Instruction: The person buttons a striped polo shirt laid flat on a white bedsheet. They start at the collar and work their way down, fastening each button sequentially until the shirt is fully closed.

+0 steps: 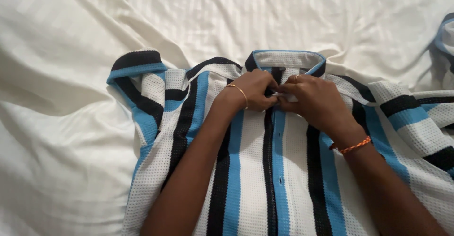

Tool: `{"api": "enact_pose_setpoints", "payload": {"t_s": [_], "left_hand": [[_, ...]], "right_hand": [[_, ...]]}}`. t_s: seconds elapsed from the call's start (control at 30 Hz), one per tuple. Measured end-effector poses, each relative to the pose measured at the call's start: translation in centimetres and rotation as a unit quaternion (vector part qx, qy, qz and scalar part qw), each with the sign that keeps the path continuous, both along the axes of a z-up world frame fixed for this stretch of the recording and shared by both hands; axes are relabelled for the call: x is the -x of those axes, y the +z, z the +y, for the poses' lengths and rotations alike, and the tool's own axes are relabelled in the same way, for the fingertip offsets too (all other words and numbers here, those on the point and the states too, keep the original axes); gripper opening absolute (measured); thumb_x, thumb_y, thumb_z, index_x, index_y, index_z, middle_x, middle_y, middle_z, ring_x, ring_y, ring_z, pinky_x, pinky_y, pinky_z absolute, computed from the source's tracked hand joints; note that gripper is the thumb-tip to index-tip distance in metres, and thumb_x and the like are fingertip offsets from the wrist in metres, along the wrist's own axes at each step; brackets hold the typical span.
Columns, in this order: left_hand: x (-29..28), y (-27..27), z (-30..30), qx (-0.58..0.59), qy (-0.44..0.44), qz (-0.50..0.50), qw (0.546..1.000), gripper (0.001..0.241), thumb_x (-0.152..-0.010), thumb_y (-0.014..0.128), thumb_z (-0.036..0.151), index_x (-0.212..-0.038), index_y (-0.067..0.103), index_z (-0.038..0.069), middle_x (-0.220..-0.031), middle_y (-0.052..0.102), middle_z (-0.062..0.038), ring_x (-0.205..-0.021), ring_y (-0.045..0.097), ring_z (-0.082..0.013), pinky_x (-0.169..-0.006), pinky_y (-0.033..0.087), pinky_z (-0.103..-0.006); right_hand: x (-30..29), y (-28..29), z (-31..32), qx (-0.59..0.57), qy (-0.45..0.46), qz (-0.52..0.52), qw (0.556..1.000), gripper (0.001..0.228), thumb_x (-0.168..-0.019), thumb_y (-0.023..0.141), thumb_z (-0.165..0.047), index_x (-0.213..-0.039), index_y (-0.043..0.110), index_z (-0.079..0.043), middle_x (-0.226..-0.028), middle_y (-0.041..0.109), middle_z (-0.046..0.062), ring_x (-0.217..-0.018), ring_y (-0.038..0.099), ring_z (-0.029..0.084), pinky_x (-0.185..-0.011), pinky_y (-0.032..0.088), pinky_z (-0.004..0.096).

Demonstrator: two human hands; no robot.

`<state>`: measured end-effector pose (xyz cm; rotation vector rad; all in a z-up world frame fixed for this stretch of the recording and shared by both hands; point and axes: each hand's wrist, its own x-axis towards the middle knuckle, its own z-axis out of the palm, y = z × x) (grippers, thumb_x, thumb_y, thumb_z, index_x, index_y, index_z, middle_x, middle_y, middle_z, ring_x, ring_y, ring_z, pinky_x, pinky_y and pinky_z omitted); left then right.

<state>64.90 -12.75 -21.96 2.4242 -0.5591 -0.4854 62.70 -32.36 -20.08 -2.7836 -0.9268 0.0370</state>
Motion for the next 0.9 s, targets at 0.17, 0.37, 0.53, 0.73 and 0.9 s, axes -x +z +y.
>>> {"api": "enact_pose_setpoints", "payload": {"t_s": [0.17,0.37,0.53,0.73,0.9], "left_hand": [[0.1,0.1,0.0,0.006,-0.011,-0.022,1.000,0.034,-0.079,0.073,0.024,-0.108,0.078,0.007,-0.098,0.076,-0.019,-0.085,0.074,-0.0318,-0.083,0.059,-0.0398],[-0.2,-1.1,0.2,0.003,-0.033,-0.060,0.998,0.033,-0.081,0.073,0.026,-0.108,0.079,0.009,-0.096,0.074,-0.020,-0.083,0.072,-0.0335,-0.081,0.058,-0.0416],[0.2,-0.8,0.2,0.013,-0.017,-0.049,0.999,0.030,-0.084,0.072,0.031,-0.104,0.080,0.010,-0.094,0.075,-0.018,-0.083,0.071,-0.0335,-0.079,0.057,-0.0428],[0.0,-1.6,0.2,0.038,-0.014,-0.100,0.994,0.029,-0.077,0.082,0.027,-0.095,0.078,0.005,-0.094,0.074,-0.019,-0.083,0.071,-0.0342,-0.076,0.057,-0.0425],[0.4,-0.2,0.0,-0.005,0.005,-0.030,1.000,0.026,-0.077,0.081,0.022,-0.098,0.078,0.006,-0.094,0.076,-0.017,-0.083,0.074,-0.0320,-0.077,0.059,-0.0413]], "right_hand": [[-0.2,1.0,0.0,0.012,0.022,0.040,0.999,0.029,-0.089,0.074,-0.027,-0.116,0.076,-0.016,-0.104,0.075,0.002,-0.085,0.071,0.019,-0.072,0.058,0.035],[0.2,0.9,0.1,0.004,0.034,0.023,0.999,0.030,-0.091,0.067,-0.010,-0.120,0.075,-0.015,-0.105,0.074,0.005,-0.085,0.069,0.020,-0.066,0.057,0.035],[0.3,0.6,0.2,0.026,0.034,0.012,0.999,0.029,-0.094,0.063,-0.005,-0.120,0.074,-0.012,-0.107,0.072,0.007,-0.086,0.068,0.020,-0.065,0.056,0.034],[0.3,-0.4,-0.1,0.029,0.047,-0.019,0.998,0.029,-0.094,0.064,-0.003,-0.120,0.072,-0.010,-0.110,0.071,0.008,-0.092,0.066,0.022,-0.069,0.056,0.034],[0.1,-0.7,-0.1,0.010,0.056,-0.018,0.998,0.034,-0.091,0.065,-0.003,-0.123,0.071,-0.010,-0.112,0.070,0.007,-0.093,0.066,0.023,-0.072,0.056,0.035]]}}
